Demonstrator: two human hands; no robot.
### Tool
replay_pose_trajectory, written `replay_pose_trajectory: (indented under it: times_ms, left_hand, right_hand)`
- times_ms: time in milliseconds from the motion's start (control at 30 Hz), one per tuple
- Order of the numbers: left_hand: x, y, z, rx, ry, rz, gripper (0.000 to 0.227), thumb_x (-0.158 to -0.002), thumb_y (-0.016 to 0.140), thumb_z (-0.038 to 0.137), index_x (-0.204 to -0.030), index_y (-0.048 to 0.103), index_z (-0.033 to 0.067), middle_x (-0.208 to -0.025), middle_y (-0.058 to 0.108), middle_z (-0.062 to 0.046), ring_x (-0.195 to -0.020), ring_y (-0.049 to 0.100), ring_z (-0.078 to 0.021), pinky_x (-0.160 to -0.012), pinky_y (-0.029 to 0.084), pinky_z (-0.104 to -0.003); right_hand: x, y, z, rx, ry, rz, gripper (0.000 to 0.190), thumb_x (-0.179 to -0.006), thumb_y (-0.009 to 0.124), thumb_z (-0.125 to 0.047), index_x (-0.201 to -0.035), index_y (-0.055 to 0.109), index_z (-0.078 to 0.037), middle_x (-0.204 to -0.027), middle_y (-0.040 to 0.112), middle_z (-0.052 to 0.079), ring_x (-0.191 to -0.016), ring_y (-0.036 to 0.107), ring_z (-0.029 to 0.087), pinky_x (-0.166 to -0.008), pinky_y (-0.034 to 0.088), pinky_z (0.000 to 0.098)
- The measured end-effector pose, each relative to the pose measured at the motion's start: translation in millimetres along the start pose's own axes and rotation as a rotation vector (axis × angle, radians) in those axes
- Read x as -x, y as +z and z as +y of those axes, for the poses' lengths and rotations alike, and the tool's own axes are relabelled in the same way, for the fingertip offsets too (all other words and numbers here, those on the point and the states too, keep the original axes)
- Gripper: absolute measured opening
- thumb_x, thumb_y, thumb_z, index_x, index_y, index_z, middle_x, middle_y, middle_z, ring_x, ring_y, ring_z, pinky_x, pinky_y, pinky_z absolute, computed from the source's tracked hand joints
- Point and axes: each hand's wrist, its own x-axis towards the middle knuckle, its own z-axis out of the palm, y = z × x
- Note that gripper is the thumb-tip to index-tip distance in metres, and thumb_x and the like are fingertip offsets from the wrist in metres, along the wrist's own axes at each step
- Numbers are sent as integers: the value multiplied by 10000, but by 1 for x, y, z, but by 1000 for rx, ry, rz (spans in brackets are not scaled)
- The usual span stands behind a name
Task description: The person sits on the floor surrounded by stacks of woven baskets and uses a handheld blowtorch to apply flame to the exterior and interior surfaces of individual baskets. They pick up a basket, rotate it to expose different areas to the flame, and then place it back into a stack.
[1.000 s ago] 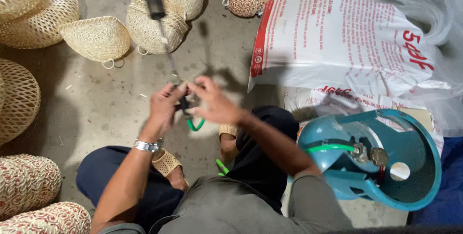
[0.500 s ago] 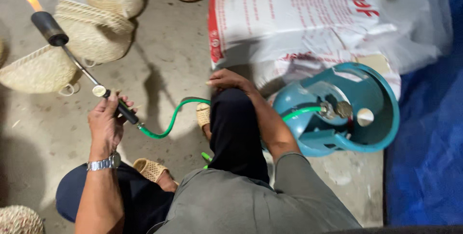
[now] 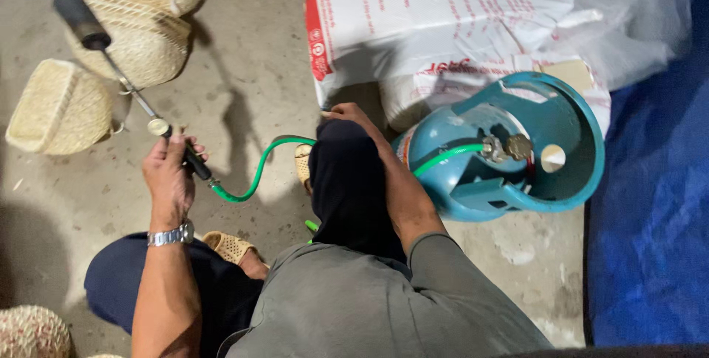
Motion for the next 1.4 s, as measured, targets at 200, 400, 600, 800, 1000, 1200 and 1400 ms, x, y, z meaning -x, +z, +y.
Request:
replay_pose_trajectory:
  times_ms: [200, 400, 600, 800, 1000, 1200, 1400]
  left_hand:
    - [4, -1, -5, -4, 17, 7, 212, -1067, 642, 165, -1190, 643, -8, -994, 684, -87, -812, 670, -162, -727, 597, -315]
    - [12, -1, 6, -23, -4, 36, 231, -1061, 627, 169, -1202, 654, -13, -998, 692, -80, -827, 664, -151, -753, 582, -302]
    - [14, -7, 7, -13, -85, 131, 276, -1034, 612, 148, -1248, 625, -26, -1025, 689, -104, -852, 680, -186, -788, 574, -333]
    - [1, -19, 14, -44, -186, 107, 358, -1005, 589, 142, -1308, 601, -48, -1050, 684, -118, -913, 674, -210, -895, 556, -369]
    - [-33, -46, 5, -21, -268, 116, 399, -977, 606, 122, -1313, 609, -92, -1065, 692, -134, -920, 675, -233, -915, 555, -411]
    - [-61, -74, -4, -10, -343, 186, 470, -943, 641, 123, -1342, 589, -120, -1088, 703, -188, -962, 688, -276, -917, 544, -439]
    - [-67, -82, -14, -34, -353, 253, 510, -944, 627, 142, -1361, 564, -146, -1102, 700, -211, -983, 688, -294, -943, 533, -469]
  right_hand:
    - [-15, -22, -8, -90, 107, 9, 491, -919, 723, -457, -1093, 732, 2, -842, 732, 59, -741, 712, 119, -638, 579, 303]
    - [-71, -71, -54, 4, 94, -36, 544, -925, 730, -500, -1118, 716, 9, -873, 707, 69, -729, 667, 140, -615, 557, 303]
    - [-185, -122, -81, 110, -94, 142, 893, -874, 819, -586, -1401, 486, 53, -1182, 673, 148, -1078, 663, 201, -894, 553, 312]
    - [-332, -145, -53, -327, -205, 315, 962, -827, 897, -411, -1490, 373, 47, -1328, 645, 191, -1181, 662, 280, -1002, 573, 368]
    - [-439, -174, 20, -378, -315, 519, 1081, -830, 964, -328, -1578, 263, 17, -1530, 491, 201, -1368, 536, 304, -1181, 478, 401]
    - [-511, -194, 49, 24, 202, 632, 1374, -759, 985, -545, -1615, 67, 15, -1636, 276, 261, -1493, 347, 380, -1256, 304, 433]
    - [-539, -211, 40, -60, 333, 557, 1595, -657, 989, -674, -1606, -105, -7, -1687, 52, 281, -1550, 130, 436, -1270, 178, 475]
